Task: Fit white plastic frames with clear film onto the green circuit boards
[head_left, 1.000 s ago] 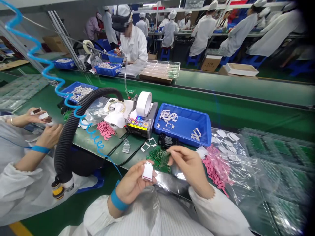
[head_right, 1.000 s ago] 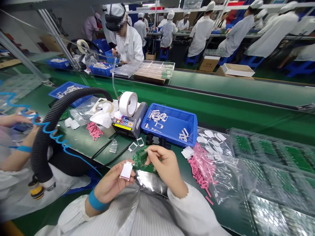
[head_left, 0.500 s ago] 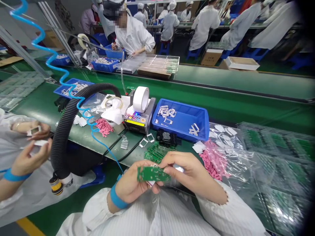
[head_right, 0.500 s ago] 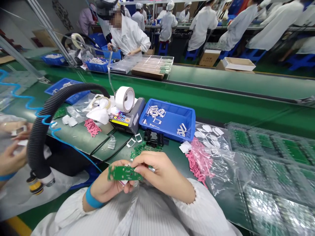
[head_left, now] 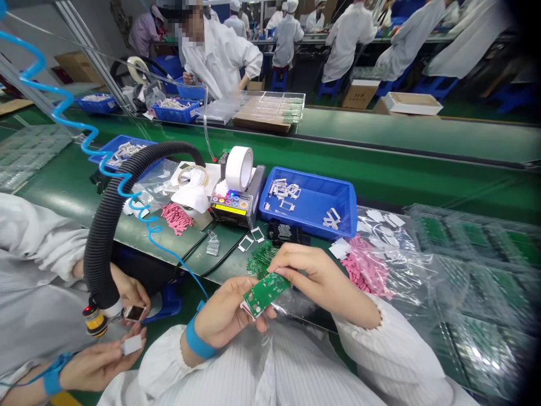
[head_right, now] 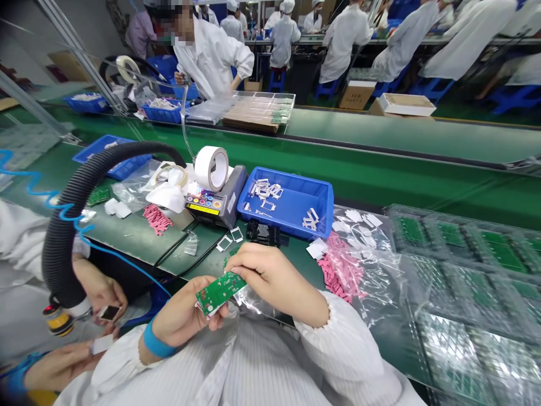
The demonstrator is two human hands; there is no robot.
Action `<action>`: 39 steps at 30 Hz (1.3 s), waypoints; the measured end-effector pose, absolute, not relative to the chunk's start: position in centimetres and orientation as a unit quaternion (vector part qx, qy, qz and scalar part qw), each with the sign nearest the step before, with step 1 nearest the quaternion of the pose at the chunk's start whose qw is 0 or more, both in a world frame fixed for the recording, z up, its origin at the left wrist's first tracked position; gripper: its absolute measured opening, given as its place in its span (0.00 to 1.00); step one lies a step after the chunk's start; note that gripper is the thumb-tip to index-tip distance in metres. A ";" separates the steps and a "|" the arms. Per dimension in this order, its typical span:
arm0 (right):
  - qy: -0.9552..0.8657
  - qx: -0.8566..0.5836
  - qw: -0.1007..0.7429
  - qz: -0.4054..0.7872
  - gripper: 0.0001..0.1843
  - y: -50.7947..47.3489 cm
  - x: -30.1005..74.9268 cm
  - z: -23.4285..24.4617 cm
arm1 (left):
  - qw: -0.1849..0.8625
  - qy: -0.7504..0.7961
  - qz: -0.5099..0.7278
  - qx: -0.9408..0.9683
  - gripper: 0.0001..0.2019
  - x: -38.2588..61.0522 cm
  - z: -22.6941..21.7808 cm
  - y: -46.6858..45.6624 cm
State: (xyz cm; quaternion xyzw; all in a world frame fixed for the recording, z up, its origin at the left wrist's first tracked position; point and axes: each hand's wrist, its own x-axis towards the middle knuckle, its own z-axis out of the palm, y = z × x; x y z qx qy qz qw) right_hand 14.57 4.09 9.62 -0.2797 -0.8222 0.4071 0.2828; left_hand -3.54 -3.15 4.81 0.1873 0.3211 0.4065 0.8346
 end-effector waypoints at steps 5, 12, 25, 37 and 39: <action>-0.787 -0.292 0.294 0.457 0.10 4.1 14.6 9.6 | 0.831 0.329 0.411 0.180 0.12 -3.6 4.7 -3.0; -0.439 -0.398 0.429 0.682 0.14 2.3 12.2 7.0 | 0.729 0.344 0.559 0.195 0.12 -2.5 4.9 -2.7; -0.681 -0.410 0.401 0.456 0.05 0.8 11.0 6.0 | 0.706 0.357 0.568 0.226 0.16 -2.7 3.8 -2.7; -0.795 -0.410 0.324 0.307 0.12 1.7 12.3 5.7 | 0.717 0.371 0.568 0.164 0.12 -0.8 3.7 -1.7; -0.798 -0.414 0.307 0.312 0.12 2.0 12.6 6.1 | 0.721 0.369 0.561 0.172 0.13 -0.5 3.8 -1.3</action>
